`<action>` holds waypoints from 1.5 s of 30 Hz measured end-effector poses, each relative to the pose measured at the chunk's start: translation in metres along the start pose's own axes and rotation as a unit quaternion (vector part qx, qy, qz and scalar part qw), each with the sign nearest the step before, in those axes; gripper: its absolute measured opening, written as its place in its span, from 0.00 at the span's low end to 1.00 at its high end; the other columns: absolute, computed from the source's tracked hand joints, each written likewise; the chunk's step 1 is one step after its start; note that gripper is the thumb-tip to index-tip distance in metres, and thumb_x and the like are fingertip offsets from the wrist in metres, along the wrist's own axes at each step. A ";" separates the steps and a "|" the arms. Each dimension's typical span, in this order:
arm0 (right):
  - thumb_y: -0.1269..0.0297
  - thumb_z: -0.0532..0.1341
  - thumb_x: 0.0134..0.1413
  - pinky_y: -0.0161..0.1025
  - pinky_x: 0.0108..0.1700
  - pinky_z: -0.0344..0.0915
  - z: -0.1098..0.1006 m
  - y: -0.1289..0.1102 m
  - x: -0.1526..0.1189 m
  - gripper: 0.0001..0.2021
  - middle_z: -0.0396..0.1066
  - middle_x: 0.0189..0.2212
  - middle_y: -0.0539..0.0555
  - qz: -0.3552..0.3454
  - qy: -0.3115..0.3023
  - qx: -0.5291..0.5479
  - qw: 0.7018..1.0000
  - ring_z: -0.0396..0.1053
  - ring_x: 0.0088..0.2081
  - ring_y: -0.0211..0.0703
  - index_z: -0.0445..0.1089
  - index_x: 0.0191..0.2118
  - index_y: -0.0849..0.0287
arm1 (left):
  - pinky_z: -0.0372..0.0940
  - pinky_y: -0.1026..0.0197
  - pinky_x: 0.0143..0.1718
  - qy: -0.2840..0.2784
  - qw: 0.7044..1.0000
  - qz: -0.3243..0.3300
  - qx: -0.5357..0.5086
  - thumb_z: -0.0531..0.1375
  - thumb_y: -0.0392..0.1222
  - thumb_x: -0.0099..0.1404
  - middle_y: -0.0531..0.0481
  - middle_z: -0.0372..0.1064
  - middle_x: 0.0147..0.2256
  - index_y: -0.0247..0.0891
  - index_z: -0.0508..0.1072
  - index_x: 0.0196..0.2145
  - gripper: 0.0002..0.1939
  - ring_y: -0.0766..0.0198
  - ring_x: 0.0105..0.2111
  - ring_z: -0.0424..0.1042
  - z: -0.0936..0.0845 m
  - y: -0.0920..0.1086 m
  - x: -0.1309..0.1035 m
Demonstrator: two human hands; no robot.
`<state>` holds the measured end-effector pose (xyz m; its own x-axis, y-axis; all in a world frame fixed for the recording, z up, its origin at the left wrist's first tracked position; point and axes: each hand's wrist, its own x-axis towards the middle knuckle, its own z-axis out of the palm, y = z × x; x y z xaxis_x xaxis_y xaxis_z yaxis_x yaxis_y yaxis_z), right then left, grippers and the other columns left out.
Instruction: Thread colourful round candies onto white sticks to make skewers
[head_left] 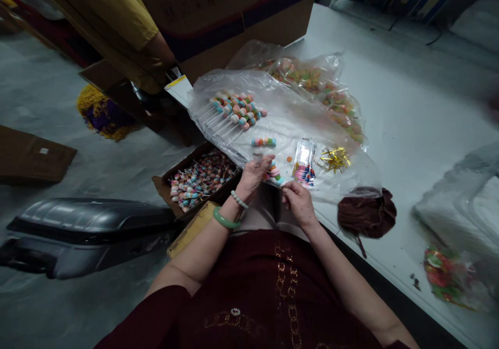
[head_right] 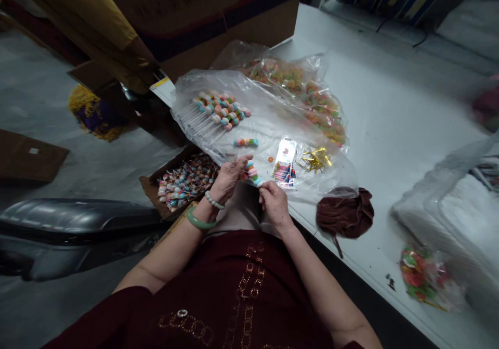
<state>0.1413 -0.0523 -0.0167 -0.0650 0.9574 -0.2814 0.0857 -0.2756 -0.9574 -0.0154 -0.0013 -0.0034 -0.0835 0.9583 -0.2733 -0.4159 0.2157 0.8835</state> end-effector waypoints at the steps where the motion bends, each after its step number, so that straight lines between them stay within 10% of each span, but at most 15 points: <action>1: 0.60 0.59 0.48 0.32 0.19 0.52 -0.003 -0.004 0.000 0.05 0.63 0.16 0.43 -0.003 0.016 0.028 0.999 0.55 0.15 0.32 0.65 0.28 0.56 | 0.67 0.65 0.29 0.006 0.999 -0.017 -0.037 0.69 0.50 0.53 0.49 0.73 0.34 0.37 0.78 0.39 0.19 0.68 0.29 0.71 -0.001 0.006 0.000; 12: 0.65 0.69 0.38 0.36 0.39 0.63 0.018 -0.035 -0.004 0.11 0.72 0.29 0.47 -0.049 0.031 0.190 0.980 0.66 0.32 0.37 0.73 0.33 0.58 | 0.68 0.67 0.28 -0.120 0.944 -0.177 -0.251 0.66 0.45 0.59 0.43 0.75 0.42 0.34 0.77 0.39 0.13 0.66 0.33 0.73 0.035 0.012 -0.030; 18: 0.64 0.67 0.33 0.33 0.24 0.53 0.000 -0.023 -0.002 0.09 0.61 0.17 0.42 0.044 0.104 0.226 0.968 0.53 0.19 0.30 0.68 0.24 0.59 | 0.69 0.64 0.38 -0.175 0.951 -0.195 -0.165 0.70 0.39 0.53 0.44 0.76 0.41 0.34 0.78 0.40 0.15 0.63 0.39 0.74 0.027 0.010 -0.036; 24: 0.63 0.69 0.30 0.32 0.22 0.51 -0.012 -0.029 -0.002 0.13 0.62 0.18 0.44 0.046 0.051 0.217 0.974 0.54 0.20 0.29 0.69 0.26 0.60 | 0.65 0.65 0.30 -0.143 0.978 -0.149 -0.010 0.71 0.41 0.49 0.45 0.75 0.29 0.30 0.79 0.32 0.13 0.66 0.27 0.72 0.019 0.001 -0.039; 28: 0.54 0.69 0.37 0.32 0.19 0.40 -0.016 -0.032 -0.004 0.15 0.49 0.14 0.39 0.028 0.075 0.208 0.975 0.41 0.16 0.27 0.66 0.26 0.57 | 0.63 0.65 0.26 -0.058 0.987 -0.136 -0.060 0.72 0.41 0.47 0.48 0.73 0.26 0.31 0.78 0.28 0.12 0.68 0.24 0.70 0.026 -0.004 -0.038; 37: 0.60 0.68 0.34 0.31 0.22 0.49 -0.008 -0.035 -0.005 0.13 0.65 0.21 0.45 0.009 0.089 0.198 0.976 0.54 0.21 0.30 0.71 0.30 0.59 | 0.62 0.68 0.23 -0.046 0.985 -0.136 -0.093 0.71 0.49 0.49 0.49 0.73 0.30 0.33 0.78 0.35 0.19 0.70 0.26 0.69 0.034 -0.003 -0.042; 45: 0.59 0.69 0.33 0.31 0.19 0.41 -0.003 -0.026 -0.005 0.15 0.67 0.21 0.46 0.065 0.060 0.203 0.975 0.49 0.19 0.28 0.71 0.30 0.61 | 0.64 0.68 0.29 0.073 0.981 -0.078 -0.163 0.73 0.36 0.42 0.56 0.69 0.22 0.33 0.70 0.25 0.16 0.73 0.23 0.67 0.026 -0.004 -0.026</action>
<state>0.1428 -0.0498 0.0097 0.0390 0.9088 -0.4153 -0.3167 -0.3829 -0.8678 0.0119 -0.0225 0.0096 -0.1153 0.8759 -0.4685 -0.6992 0.2634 0.6646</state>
